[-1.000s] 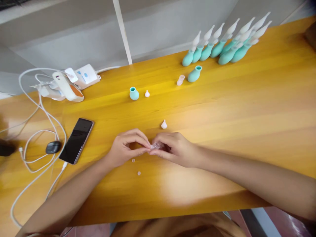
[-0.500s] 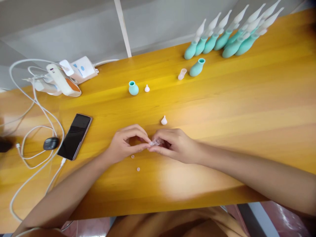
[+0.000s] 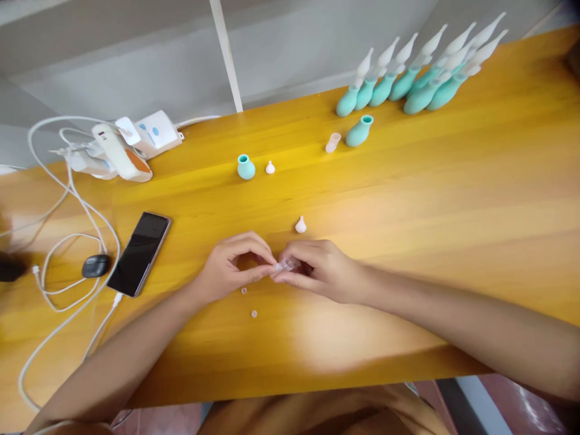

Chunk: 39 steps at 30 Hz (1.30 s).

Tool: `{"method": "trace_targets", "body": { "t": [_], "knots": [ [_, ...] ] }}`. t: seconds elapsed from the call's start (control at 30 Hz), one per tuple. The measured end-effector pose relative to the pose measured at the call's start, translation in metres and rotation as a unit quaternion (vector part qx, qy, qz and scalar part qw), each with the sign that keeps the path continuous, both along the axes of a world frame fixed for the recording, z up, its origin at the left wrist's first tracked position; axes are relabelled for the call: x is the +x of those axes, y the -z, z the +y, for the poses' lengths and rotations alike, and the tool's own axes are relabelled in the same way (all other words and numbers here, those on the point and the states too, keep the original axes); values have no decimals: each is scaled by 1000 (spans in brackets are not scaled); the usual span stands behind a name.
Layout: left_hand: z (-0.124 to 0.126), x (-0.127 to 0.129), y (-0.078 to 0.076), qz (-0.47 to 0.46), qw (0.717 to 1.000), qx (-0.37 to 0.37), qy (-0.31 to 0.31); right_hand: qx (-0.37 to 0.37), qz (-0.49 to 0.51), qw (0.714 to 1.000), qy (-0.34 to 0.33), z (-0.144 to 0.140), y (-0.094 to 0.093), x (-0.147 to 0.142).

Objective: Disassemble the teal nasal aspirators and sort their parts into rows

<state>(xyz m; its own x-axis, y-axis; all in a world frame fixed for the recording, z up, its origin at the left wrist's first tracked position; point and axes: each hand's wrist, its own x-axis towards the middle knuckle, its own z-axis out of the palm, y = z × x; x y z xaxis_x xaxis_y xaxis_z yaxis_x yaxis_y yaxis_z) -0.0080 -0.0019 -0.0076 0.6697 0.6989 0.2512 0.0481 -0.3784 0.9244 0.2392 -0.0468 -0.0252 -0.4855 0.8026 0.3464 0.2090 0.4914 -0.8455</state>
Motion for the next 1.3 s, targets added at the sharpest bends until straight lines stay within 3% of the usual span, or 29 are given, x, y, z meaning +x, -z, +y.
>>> {"method": "trace_targets", "body": {
  "t": [0.23, 0.43, 0.63, 0.83, 1.07, 1.17, 1.3],
  "knots": [
    [-1, 0, 1, 7, 1000, -11, 6, -6, 1, 1000, -3, -1, 1, 0],
    [-3, -4, 6, 13, 998, -63, 24, -12, 27, 1000, -8, -1, 1, 1],
    [-7, 0, 1, 95, 994, -47, 16, -12, -6, 1000, -9, 0, 1, -1],
    [-7, 0, -2, 87, 996, -17, 0, 35, -38, 999, -6, 3, -7, 5],
    [-4, 2, -5, 155, 977, -45, -136, -35, 6, 989, 141, 16, -10, 20],
    [-6, 2, -3, 158, 977, -53, -130, -20, -15, 987, 161, 25, -7, 26],
    [-7, -2, -1, 124, 988, -53, -82, 60, -95, 976, 185, 40, -2, 42]
  ]
}}
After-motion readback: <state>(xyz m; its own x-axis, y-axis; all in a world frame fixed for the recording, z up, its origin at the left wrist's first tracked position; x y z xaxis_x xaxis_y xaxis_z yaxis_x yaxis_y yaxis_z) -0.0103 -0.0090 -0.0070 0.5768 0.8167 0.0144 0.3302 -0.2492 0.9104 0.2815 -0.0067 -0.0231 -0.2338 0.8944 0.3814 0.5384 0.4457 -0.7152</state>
